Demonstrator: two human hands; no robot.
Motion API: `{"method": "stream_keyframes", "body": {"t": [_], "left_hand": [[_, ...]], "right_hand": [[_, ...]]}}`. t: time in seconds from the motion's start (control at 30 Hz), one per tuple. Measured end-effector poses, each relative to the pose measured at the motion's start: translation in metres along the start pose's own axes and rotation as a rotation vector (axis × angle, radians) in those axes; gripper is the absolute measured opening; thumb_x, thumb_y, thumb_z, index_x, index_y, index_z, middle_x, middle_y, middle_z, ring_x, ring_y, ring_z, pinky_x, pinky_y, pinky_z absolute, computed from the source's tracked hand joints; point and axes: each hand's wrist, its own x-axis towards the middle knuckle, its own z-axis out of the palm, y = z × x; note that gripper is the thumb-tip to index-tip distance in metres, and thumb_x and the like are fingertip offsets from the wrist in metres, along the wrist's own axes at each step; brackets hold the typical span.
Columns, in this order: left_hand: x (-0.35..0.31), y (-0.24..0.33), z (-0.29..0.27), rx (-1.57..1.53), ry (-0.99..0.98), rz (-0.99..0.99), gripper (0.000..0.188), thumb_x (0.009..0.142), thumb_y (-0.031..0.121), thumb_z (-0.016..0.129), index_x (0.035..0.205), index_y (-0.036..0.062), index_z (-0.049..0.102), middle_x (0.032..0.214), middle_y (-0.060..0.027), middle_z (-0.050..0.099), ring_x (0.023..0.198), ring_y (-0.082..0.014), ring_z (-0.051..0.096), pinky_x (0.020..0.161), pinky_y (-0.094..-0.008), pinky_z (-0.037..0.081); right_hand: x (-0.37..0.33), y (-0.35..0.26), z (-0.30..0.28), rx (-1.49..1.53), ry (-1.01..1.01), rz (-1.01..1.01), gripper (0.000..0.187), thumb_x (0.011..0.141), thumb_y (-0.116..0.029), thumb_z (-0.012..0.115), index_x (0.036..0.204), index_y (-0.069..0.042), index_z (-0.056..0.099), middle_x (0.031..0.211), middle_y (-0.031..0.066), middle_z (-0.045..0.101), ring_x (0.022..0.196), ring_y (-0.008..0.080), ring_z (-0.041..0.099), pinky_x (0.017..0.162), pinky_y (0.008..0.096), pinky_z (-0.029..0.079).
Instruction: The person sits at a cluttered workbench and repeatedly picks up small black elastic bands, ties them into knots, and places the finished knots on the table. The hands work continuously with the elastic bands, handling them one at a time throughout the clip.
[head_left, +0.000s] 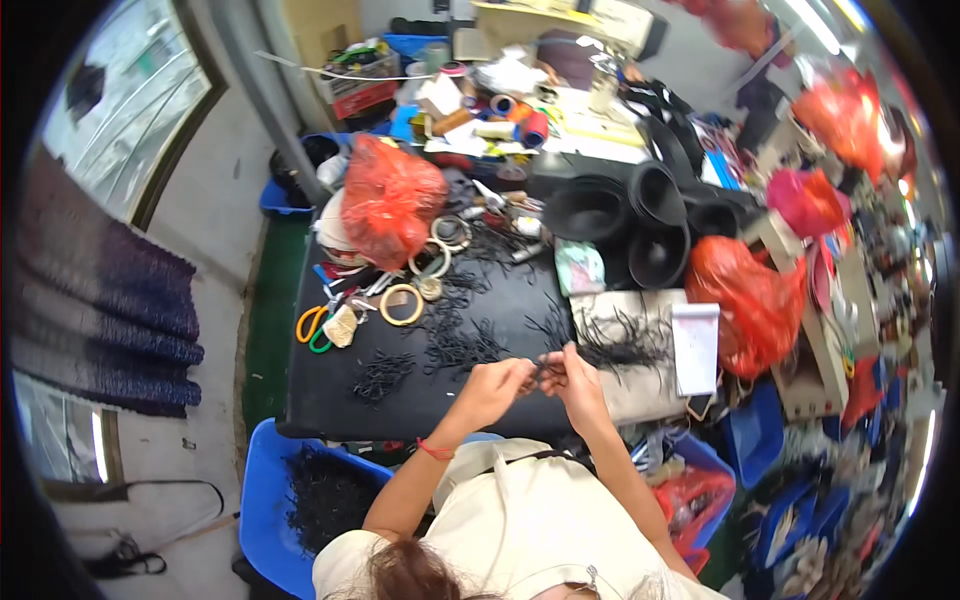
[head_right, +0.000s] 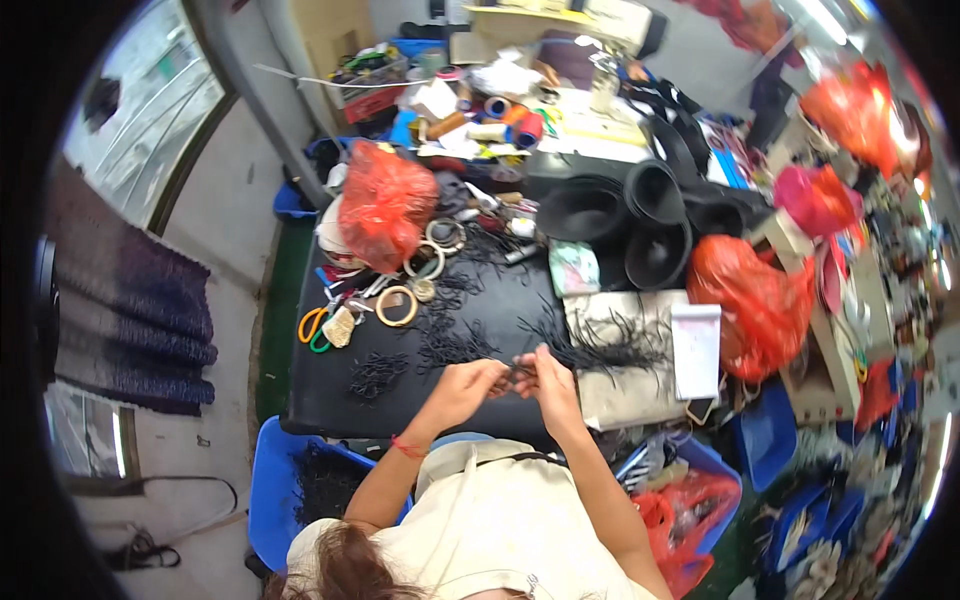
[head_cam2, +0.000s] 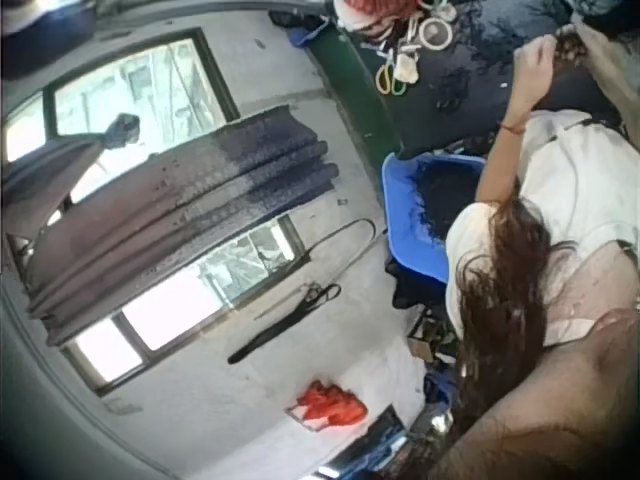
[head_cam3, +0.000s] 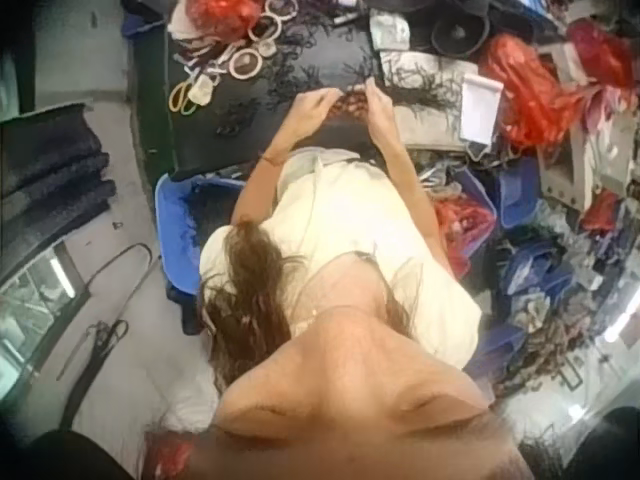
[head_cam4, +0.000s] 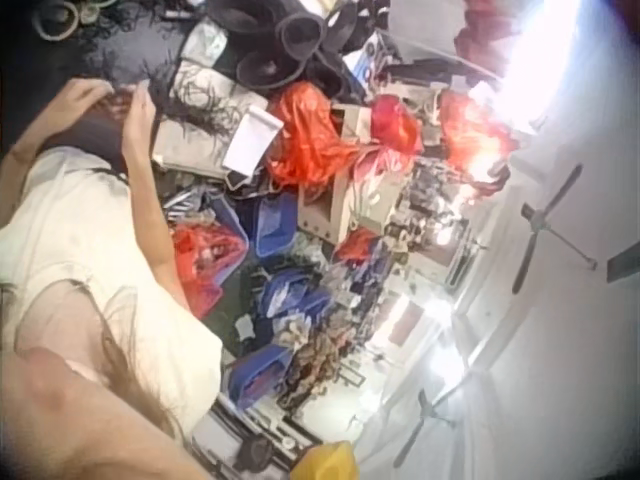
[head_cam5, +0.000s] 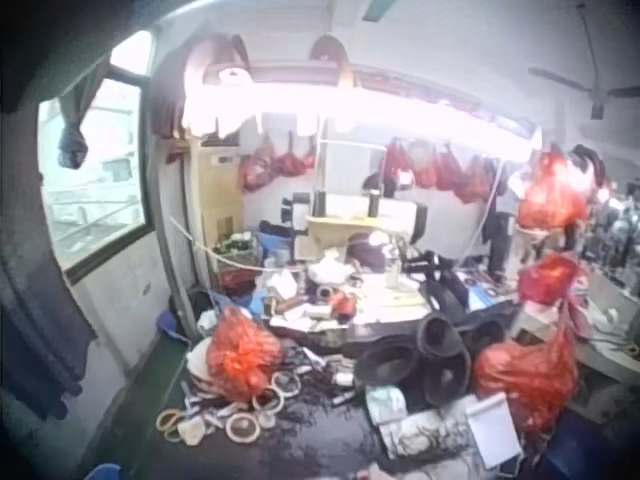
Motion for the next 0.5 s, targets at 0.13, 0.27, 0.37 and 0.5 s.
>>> {"method": "stream_keyframes", "body": {"t": [0.13,0.27,0.37,0.5], "left_hand": [[-0.003,0.018,0.013,-0.038,-0.06,-0.122,0.061,0.094,0.046,0.03,0.097,-0.0072,0.061,0.08,-0.0089,0.062,0.072,-0.0142,0.06,0.067,-0.025,0.049],[0.006,0.014,0.031,-0.073,-0.072,-0.194,0.076,0.091,0.057,0.02,0.099,-0.0073,0.061,0.079,-0.0099,0.061,0.072,-0.0151,0.06,0.067,-0.0256,0.05],[0.016,0.01,0.046,-0.021,-0.056,-0.251,0.052,0.093,0.041,0.039,0.096,-0.0062,0.062,0.078,-0.0088,0.063,0.069,-0.0127,0.06,0.064,-0.0234,0.049],[0.023,-0.017,0.062,0.013,-0.011,-0.175,0.026,0.088,0.021,0.054,0.09,-0.0029,0.063,0.074,-0.0063,0.065,0.065,-0.0099,0.06,0.061,-0.0225,0.049]], "right_hand": [[-0.012,-0.004,-0.015,0.002,0.002,0.002,0.05,0.094,-0.044,0.034,0.094,0.0,0.057,0.074,0.0059,0.057,0.064,0.0114,0.054,0.059,0.0225,0.044],[-0.017,0.0,-0.033,0.032,0.012,0.016,0.054,0.094,-0.047,0.031,0.095,0.001,0.056,0.074,0.006,0.057,0.064,0.0119,0.055,0.059,0.0229,0.044],[-0.017,0.005,-0.045,0.064,0.067,0.034,0.056,0.093,-0.049,0.033,0.096,0.001,0.057,0.074,0.0059,0.057,0.064,0.011,0.054,0.059,0.022,0.044],[-0.014,0.018,-0.064,0.012,0.108,0.083,0.058,0.092,-0.05,0.034,0.097,0.003,0.057,0.074,0.006,0.057,0.062,0.0114,0.055,0.057,0.0217,0.044]]}}
